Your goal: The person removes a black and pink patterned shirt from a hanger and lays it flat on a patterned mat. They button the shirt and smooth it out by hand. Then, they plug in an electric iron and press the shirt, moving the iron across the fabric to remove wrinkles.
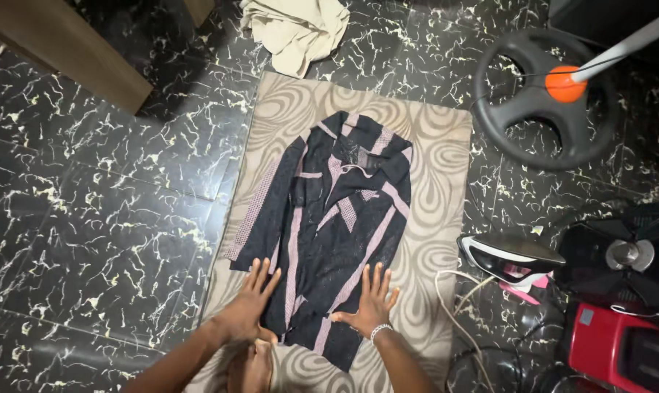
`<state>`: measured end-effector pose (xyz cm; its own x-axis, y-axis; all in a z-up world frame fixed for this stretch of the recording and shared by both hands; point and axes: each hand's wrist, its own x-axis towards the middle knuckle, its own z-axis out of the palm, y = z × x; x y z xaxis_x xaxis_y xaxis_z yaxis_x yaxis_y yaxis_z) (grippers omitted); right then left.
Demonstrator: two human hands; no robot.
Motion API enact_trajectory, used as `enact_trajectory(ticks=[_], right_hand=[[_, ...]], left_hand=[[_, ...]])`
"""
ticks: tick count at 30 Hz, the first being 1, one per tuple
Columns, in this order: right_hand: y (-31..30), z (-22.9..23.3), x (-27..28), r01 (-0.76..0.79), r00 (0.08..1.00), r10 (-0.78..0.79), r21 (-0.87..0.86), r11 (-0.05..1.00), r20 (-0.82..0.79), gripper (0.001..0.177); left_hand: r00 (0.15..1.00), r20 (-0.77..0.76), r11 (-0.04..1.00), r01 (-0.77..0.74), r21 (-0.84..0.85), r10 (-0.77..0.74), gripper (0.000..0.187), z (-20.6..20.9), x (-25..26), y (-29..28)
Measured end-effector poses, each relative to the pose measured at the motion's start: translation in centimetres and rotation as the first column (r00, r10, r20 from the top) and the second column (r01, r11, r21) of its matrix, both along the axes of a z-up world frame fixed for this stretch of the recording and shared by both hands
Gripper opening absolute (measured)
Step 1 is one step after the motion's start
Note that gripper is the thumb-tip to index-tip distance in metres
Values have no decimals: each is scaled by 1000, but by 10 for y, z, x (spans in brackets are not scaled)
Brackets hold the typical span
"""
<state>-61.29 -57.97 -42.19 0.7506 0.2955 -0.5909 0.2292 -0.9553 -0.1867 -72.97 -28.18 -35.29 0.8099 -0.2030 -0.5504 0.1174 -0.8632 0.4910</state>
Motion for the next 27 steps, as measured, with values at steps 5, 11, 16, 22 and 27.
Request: enact_trajectory(ticks=[5, 11, 16, 22, 27], right_hand=[[-11, -28, -3, -45, 981, 17, 142, 989, 191, 131], [-21, -13, -28, -88, 858, -193, 506, 858, 477, 54], [7, 23, -88, -413, 733, 56, 378, 829, 677, 89], [-43, -49, -65, 227, 936, -351, 706, 671, 33, 19], [-170, -101, -23, 93, 801, -472, 702, 706, 368, 24]], left_hand=[[993, 115, 991, 24, 129, -39, 119, -30, -25, -28], [904, 382, 977, -213, 13, 192, 78, -47, -49, -41], [928, 362, 992, -111, 59, 83, 67, -49, -45, -38], [906, 417, 996, 38, 75, -66, 43, -65, -56, 2], [940, 331, 996, 71, 55, -86, 47, -51, -73, 18]])
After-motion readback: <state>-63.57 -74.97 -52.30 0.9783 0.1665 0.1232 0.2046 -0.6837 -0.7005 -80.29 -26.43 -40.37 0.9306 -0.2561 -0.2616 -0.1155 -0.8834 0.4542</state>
